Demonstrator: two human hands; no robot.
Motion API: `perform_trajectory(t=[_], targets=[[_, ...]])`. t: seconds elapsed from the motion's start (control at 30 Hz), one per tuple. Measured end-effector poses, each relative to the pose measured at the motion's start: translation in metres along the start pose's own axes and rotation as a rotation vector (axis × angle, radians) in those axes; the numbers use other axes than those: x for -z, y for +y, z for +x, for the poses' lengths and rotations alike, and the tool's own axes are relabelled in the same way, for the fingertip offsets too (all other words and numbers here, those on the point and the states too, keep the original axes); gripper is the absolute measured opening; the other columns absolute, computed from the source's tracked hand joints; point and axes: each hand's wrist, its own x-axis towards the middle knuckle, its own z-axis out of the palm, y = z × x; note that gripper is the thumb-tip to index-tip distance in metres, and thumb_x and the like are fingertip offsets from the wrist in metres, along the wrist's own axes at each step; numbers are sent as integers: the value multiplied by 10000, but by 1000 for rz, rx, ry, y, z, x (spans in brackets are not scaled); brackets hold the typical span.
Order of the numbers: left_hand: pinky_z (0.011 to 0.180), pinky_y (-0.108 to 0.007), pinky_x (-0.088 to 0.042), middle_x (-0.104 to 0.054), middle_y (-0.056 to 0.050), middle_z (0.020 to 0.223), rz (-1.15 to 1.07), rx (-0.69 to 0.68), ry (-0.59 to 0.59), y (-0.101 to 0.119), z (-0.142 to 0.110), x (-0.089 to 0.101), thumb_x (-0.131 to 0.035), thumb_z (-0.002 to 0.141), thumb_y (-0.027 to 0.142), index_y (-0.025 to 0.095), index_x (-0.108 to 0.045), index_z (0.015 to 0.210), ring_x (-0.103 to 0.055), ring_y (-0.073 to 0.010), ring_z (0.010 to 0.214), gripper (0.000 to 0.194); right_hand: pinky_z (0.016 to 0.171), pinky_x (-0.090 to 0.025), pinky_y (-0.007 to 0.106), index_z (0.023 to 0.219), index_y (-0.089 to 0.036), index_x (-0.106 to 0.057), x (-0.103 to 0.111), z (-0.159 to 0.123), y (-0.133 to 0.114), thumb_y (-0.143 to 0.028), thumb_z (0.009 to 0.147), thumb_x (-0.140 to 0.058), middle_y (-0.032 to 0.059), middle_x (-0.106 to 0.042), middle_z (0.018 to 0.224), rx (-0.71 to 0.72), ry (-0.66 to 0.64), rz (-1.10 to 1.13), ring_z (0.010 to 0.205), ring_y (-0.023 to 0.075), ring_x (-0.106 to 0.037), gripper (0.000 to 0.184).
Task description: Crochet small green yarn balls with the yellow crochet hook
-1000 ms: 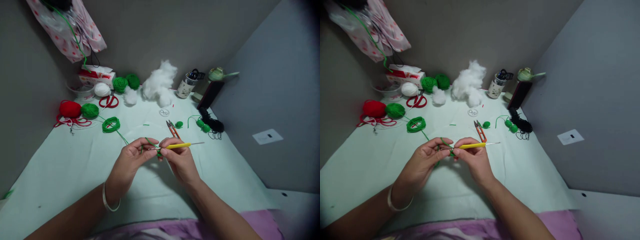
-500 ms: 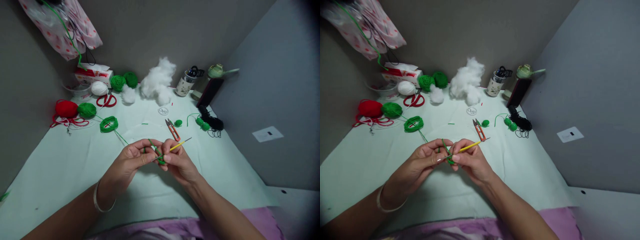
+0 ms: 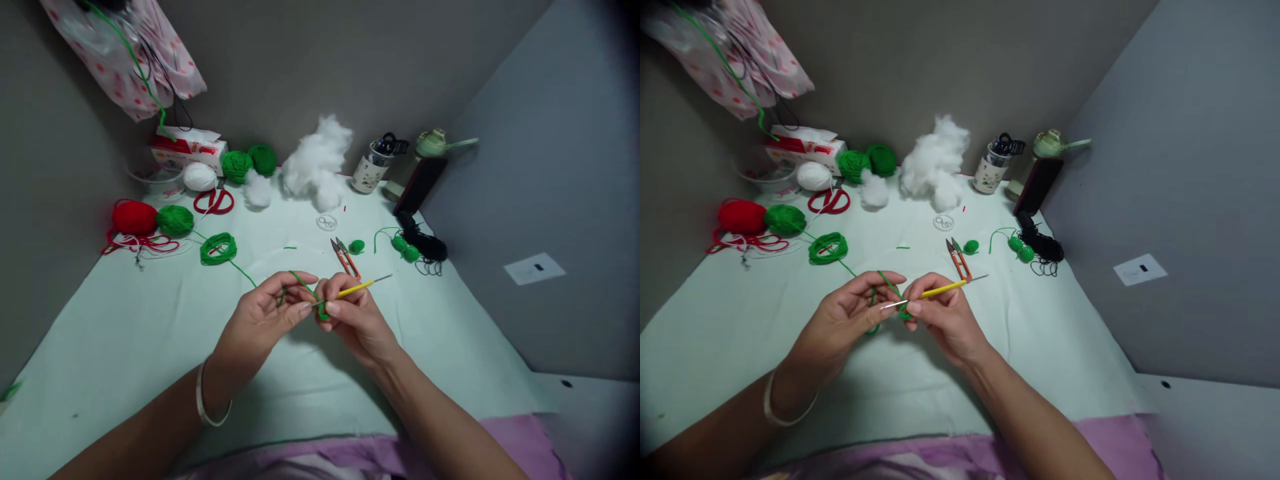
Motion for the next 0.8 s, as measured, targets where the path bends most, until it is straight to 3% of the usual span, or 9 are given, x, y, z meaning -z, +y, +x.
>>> perform_trajectory(t=[0.2,0.5,0.8], targets=[[773,-220,-541,-708,20,820,122,-48,37,2,0,0,-819,848,208,230,-762,1086,-688,-124,792,246,558,-486,210,770,-206,-738,-2,-1,3,-245,730,-916,-37,-648,730,-8,33,-58,580,87,-611,186],[821,-243,-543,-651,39,802,445,-166,122,-3,-1,-4,-681,770,93,208,-684,1227,-641,-124,779,471,564,-465,208,750,-191,-711,-1,-1,7,-222,713,-926,-40,-643,728,-42,8,-56,582,81,-610,220],[775,-223,-563,-637,48,761,352,-105,121,4,1,-5,-679,697,89,193,-699,1174,-647,-114,740,489,524,-431,196,734,-190,-700,-1,-2,6,-206,721,-901,-42,-594,710,-54,-49,35,561,77,-545,203]])
